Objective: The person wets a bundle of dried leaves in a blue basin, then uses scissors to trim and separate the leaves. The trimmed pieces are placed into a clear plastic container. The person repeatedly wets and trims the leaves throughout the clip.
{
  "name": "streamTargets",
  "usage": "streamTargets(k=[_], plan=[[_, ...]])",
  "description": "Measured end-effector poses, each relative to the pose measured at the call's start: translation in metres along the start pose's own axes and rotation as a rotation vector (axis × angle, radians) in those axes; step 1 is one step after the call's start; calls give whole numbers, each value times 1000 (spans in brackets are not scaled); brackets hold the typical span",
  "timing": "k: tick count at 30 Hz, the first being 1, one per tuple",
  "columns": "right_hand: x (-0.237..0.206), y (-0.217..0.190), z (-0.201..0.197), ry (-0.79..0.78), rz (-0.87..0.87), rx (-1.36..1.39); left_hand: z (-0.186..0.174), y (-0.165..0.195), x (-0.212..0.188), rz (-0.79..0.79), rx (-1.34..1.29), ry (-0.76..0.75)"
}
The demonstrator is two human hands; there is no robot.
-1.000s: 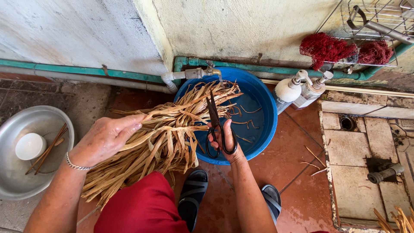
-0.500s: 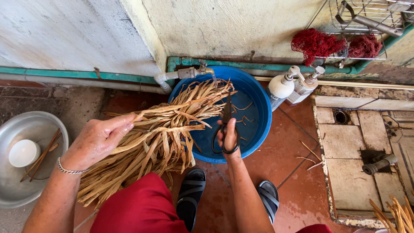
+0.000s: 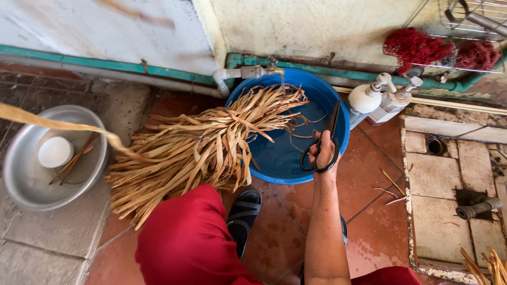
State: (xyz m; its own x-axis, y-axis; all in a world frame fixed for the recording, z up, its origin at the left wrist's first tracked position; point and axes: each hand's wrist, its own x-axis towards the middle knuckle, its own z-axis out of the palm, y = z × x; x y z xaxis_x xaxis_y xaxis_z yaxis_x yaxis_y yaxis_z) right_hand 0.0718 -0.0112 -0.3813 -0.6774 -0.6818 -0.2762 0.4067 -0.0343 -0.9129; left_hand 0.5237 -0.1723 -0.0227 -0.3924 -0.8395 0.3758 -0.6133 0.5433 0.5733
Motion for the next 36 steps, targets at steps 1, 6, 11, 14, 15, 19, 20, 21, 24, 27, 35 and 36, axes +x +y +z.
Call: streamTargets(k=[1,6,11,14,15,19,20,21,24,27,35,36], plan=[[-2,-2,3,-10,-3,-2,-3,3,0,37,-8,12],[-14,-12,17,-13,3,-42,44,-3,1,264,-69,-39],[-24,-22,15,-37,-22,-72,193,-81,-31,182,147,-457],[-29,-34,14,-52,-72,-152,250,-113,-61,54,455,-527],[-31,-40,15,-55,-94,-183,262,-116,-66,65,476,-524],[-42,-77,24,-118,-210,-326,277,-101,-58,-52,638,-756],[-45,-91,28,-136,-228,-362,278,-95,-51,-48,632,-740],[-47,-108,33,-154,-247,-397,278,-88,-42,-42,627,-724],[-48,-173,40,-119,-200,-795,276,-68,-18,-11,522,-698],[-42,-240,44,-244,-256,-989,279,-43,-3,49,453,-690],[-18,-277,13,-316,-543,-2008,310,0,24,198,580,-892],[-15,-264,4,-344,-526,-2034,322,4,26,187,642,-949]])
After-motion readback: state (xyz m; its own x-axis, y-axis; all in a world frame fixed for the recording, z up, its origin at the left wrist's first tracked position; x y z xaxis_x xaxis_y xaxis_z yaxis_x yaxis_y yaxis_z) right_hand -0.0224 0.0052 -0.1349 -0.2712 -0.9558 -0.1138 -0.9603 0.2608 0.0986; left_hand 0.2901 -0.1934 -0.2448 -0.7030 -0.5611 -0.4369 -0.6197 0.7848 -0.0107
